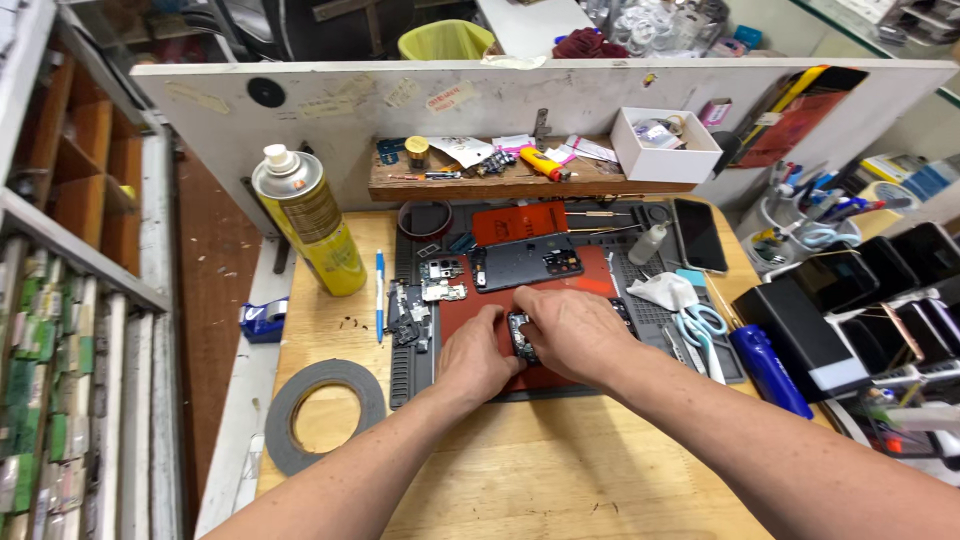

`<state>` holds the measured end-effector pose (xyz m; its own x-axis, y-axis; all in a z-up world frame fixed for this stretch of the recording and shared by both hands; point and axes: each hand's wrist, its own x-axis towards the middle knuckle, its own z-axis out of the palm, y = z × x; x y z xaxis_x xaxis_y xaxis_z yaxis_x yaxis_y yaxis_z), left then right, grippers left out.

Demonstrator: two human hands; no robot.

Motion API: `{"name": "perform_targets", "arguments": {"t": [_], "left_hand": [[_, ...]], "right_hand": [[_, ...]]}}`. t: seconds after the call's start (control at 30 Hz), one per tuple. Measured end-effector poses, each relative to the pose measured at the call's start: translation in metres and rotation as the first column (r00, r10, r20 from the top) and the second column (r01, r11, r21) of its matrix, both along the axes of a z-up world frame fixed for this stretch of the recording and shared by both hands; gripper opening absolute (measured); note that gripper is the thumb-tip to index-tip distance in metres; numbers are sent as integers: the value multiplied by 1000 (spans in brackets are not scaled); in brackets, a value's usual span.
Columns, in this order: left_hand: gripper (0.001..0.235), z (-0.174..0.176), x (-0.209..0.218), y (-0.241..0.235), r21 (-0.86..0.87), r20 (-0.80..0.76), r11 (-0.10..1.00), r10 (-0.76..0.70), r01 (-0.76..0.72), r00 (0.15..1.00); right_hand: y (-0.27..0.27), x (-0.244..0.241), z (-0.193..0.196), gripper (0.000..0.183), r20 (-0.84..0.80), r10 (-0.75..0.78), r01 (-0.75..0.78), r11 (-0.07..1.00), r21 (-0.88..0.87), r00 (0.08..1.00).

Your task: The person cleans a small electronic component using a brush and a spray can, then wipes it with a cloth. They also clean the interior of a disassembled smartphone with the brush and cloth, and use a screwdriver to adjust internal parts.

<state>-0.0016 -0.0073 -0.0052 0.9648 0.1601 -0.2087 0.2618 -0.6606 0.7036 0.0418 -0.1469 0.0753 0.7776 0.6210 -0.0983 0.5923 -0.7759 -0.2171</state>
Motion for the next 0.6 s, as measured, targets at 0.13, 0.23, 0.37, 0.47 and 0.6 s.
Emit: {"name": "perform_targets", "arguments": {"t": [0.13,0.23,0.37,0.47,0.6], "left_hand": [[80,-1,-1,-1,5,-9,1000,-1,1,1000],[80,-2,-2,0,0,5,1000,11,-11,1000],[74,-1,-13,1,21,185,999,-44,41,982],[62,4,-23,-3,90,193,985,-163,148,967],[54,13,-28,-10,198,77,948,-269,250,960]], "right_hand": [[-2,6,-14,19,-45,16,-13,997,78,999],[-11,16,-30,18,-27,32,-28,987,157,999],[-48,42,-39,30,-283,-125,269,787,556,951],[-95,53,-38,33,-687,-316,701,595,394,654],[-134,41,-49,29,-807,-397,817,551,172,438]]}}
